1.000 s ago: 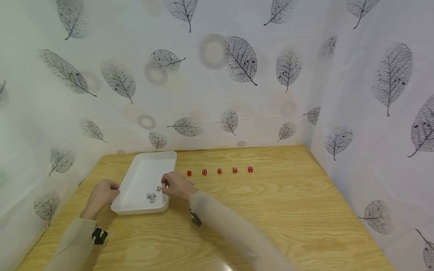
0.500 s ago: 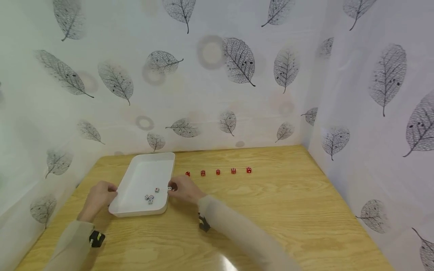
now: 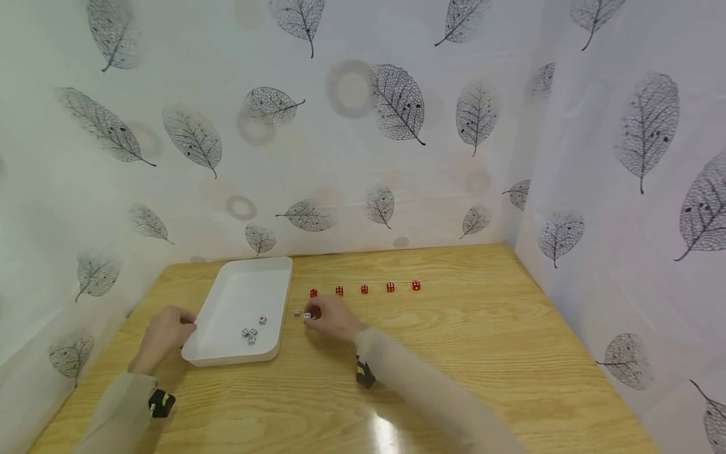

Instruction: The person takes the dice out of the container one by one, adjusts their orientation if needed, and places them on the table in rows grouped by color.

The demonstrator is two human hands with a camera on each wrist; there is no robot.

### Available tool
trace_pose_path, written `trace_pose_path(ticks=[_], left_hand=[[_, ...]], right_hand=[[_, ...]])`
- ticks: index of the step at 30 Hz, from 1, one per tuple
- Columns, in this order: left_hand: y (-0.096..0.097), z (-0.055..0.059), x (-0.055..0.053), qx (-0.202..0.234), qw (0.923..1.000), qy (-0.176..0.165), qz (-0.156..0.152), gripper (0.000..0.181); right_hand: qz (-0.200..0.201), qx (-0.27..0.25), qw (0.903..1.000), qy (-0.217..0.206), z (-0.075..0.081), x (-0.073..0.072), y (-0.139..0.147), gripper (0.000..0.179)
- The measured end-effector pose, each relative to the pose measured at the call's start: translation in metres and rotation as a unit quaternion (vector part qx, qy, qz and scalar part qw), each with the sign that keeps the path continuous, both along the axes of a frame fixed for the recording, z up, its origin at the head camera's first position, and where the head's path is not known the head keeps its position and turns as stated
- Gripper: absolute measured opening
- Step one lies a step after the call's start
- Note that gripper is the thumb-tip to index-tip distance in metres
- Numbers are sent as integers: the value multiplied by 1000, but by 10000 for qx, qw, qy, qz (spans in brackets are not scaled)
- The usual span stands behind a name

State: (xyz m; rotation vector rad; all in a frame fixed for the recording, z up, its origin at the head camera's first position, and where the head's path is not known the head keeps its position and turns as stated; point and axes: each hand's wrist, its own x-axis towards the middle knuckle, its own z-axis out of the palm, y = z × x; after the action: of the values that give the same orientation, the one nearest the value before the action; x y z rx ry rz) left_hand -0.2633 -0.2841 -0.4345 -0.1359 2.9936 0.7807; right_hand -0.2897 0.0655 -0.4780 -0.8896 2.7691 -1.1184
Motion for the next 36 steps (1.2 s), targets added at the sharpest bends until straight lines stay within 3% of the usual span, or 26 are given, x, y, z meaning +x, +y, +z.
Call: trace_pose_path(ticks=[12,19,26,36], left_hand=[[0,-2,-2,76,9999,-77,107,27],[0,-1,0,15,10000,-20,43,30],[0,-1,0,17,10000,58,15,30],[-1,-4,1,56,9998,209,1,29]], right_hand=[[-230,65,9995,-219,4,-9,32,15],[-317,215,9991,191,3,-19,50,17],[-628,308,9975,-129,4,-23,55,18],[-619,449,9965,-347,0,-27,51,8]])
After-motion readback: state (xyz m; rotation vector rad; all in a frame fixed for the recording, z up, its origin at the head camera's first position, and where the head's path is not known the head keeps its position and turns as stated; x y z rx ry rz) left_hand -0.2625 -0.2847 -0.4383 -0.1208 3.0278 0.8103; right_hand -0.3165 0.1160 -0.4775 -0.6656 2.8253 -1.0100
